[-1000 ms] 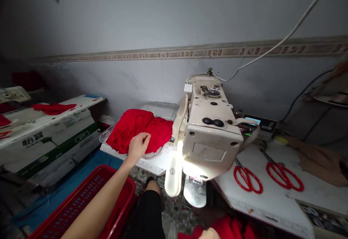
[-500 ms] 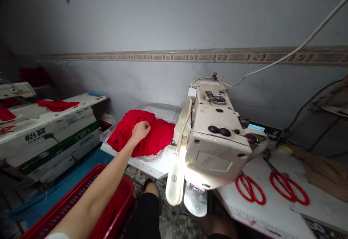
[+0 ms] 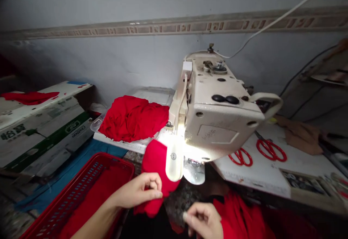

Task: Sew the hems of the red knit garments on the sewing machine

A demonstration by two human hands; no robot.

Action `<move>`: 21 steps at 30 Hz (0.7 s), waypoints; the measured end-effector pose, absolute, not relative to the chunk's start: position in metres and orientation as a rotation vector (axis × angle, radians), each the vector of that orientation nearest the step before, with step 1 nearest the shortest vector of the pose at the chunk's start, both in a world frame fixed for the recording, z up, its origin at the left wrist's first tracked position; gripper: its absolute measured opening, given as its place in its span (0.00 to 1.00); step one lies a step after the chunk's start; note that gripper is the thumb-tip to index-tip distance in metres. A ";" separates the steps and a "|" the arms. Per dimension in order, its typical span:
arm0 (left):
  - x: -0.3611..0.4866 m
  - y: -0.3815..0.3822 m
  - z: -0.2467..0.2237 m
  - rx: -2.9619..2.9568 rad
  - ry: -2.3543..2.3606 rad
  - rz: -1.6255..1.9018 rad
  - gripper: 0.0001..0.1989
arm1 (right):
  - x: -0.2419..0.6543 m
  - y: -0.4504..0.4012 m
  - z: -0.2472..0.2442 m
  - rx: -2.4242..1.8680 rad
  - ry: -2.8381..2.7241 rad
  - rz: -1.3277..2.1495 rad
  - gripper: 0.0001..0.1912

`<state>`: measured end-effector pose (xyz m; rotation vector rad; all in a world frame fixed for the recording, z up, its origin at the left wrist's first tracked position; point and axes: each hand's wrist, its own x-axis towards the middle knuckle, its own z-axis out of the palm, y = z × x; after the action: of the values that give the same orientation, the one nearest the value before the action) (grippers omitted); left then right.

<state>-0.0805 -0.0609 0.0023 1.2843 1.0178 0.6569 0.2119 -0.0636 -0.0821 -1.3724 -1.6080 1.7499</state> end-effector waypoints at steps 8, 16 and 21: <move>-0.035 -0.097 -0.066 0.914 0.738 0.678 0.21 | 0.164 -0.052 -0.058 -1.218 -1.776 1.821 0.28; -0.063 -0.074 -0.047 1.368 1.005 0.396 0.15 | 0.230 -0.021 -0.038 -1.025 -2.058 1.631 0.21; -0.040 -0.058 -0.008 1.690 1.015 0.453 0.13 | 0.229 -0.031 -0.040 -0.982 -1.879 1.770 0.21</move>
<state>-0.0405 -0.0578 -0.0077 1.6896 1.0152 0.4527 0.2294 -0.0313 -0.0395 -0.9823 -1.8788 1.7697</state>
